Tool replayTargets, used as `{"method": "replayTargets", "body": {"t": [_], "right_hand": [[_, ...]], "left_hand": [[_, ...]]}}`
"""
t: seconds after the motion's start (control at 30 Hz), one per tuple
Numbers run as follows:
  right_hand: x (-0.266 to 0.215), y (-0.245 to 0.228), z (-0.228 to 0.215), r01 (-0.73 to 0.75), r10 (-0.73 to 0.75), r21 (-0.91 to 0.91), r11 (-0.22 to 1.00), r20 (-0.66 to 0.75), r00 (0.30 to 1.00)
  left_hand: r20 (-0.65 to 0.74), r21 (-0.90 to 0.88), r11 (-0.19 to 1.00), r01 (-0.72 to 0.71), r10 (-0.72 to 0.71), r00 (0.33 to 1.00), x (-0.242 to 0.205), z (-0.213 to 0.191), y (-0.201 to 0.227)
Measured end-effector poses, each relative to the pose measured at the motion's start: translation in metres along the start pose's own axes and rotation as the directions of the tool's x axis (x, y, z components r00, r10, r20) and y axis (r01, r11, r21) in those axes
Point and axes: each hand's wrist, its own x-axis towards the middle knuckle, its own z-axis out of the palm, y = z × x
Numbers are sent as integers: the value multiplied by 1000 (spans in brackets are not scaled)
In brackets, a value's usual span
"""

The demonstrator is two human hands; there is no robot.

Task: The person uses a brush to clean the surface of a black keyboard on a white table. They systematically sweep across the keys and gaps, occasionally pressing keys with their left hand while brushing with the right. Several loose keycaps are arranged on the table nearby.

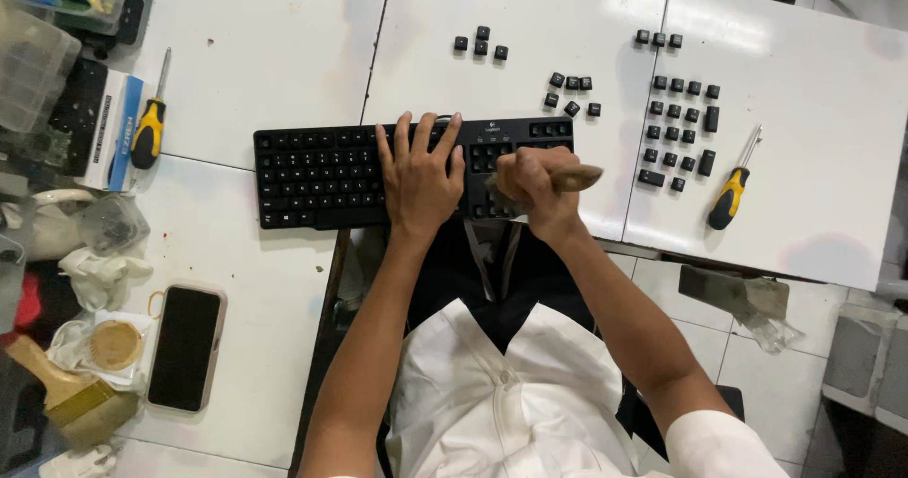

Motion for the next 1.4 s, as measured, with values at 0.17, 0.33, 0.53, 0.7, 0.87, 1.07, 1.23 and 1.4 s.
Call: {"method": "replayTargets", "body": {"t": [0.17,0.33,0.53,0.7,0.87,1.07,1.23,1.4], "right_hand": [[-33,30,25,-49,56,-116,992,61,997],[-25,-2,10,-87,91,-58,995,83,992],[21,-4,-28,85,-89,104,991,38,995],[-63,75,-4,-29,2,249,968,109,994],[-16,-30,-9,4,-11,74,997,101,995],[4,14,-26,125,-130,108,986,39,991],[-40,32,20,48,-52,74,996,63,997],[-28,23,-24,48,-49,-39,998,-7,999]], "left_hand": [[-12,11,1000,1,-1,1000,-2,3,-2],[11,-12,1000,-8,8,1000,-1,7,-2],[-26,15,1000,-16,16,1000,-1,5,-4],[-5,-1,1000,-4,4,1000,1,1,-2],[-3,5,1000,-16,16,1000,-9,12,-4],[-28,-17,1000,-9,8,1000,-1,5,-3],[-23,6,1000,-2,2,1000,1,6,-6],[-45,11,1000,-17,18,999,-2,8,-4]]}}
